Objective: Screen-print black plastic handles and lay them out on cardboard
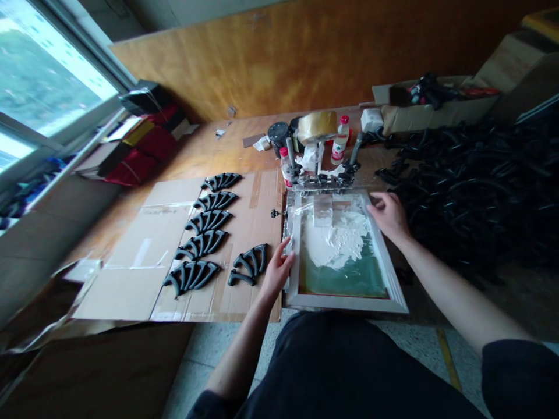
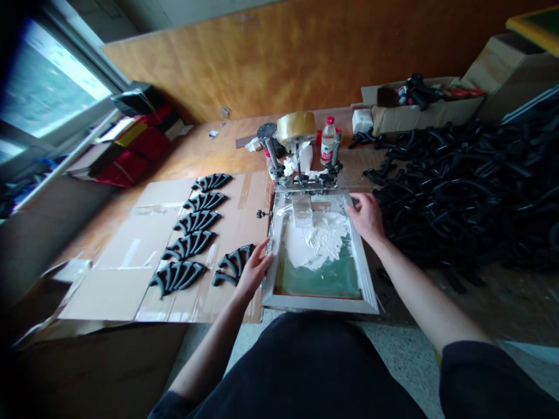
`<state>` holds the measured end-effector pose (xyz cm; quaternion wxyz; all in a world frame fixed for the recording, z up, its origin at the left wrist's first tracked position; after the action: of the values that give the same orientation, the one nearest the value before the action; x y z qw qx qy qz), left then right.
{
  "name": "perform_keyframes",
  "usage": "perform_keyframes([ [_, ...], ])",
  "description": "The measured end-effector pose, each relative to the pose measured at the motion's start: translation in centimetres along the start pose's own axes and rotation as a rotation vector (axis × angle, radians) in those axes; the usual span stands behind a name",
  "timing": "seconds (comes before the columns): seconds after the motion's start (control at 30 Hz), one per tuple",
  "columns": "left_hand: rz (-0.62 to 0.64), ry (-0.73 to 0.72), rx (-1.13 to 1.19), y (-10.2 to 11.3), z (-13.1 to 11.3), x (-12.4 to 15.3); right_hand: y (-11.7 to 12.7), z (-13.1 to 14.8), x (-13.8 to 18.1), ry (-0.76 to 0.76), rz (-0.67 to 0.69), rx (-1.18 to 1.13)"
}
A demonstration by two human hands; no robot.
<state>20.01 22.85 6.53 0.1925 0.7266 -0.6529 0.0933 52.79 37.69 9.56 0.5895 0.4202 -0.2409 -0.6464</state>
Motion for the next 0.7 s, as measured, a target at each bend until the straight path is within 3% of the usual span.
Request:
perform_keyframes([
  [0.1, -0.042, -0.003, -0.165, -0.4, 3.0, -1.5, -1.8, 6.9, -1.4, 0.242, 0.039, 0.038],
  [0.17, -0.060, -0.015, -0.254, -0.6, 3.8, -2.2, -3.9, 10.9, -0.9, 0.374, 0.166, 0.103],
  [0.23, -0.060, -0.012, -0.293, -0.7, 4.2, -2.6, -5.7, 12.6, 0.6, 0.403, 0.316, 0.151],
  [0.3, -0.049, -0.011, -0.296, -0.7, 4.3, -2.8, -6.4, 12.9, 3.1, 0.451, 0.427, 0.156],
  [0.4, -0.043, -0.010, -0.270, -0.6, 4.5, -2.8, -5.9, 12.7, 7.2, 0.668, 0.548, 0.089],
  [0.5, -0.061, 0.007, -0.211, -0.6, 4.6, -2.7, -5.0, 12.4, 9.1, 0.828, 0.677, 0.002],
  [0.57, -0.065, 0.018, -0.177, -0.6, 4.6, -2.7, -4.9, 12.3, 8.5, 0.803, 0.657, -0.019],
  [0.7, -0.042, 0.008, -0.155, -0.7, 4.2, -2.4, -5.2, 11.9, 8.4, 0.740, 0.448, -0.013],
])
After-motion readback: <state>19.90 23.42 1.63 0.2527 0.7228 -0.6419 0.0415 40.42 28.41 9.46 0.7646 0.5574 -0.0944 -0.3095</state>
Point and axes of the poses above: each hand's wrist, its own x-axis away from the middle knuckle, its own y-axis out of the back of the hand, z = x × y, the point moved 7 cm from there along -x, towards the middle knuckle, and after that the axes turned 3 degrees about y, right-handed, at the moved point
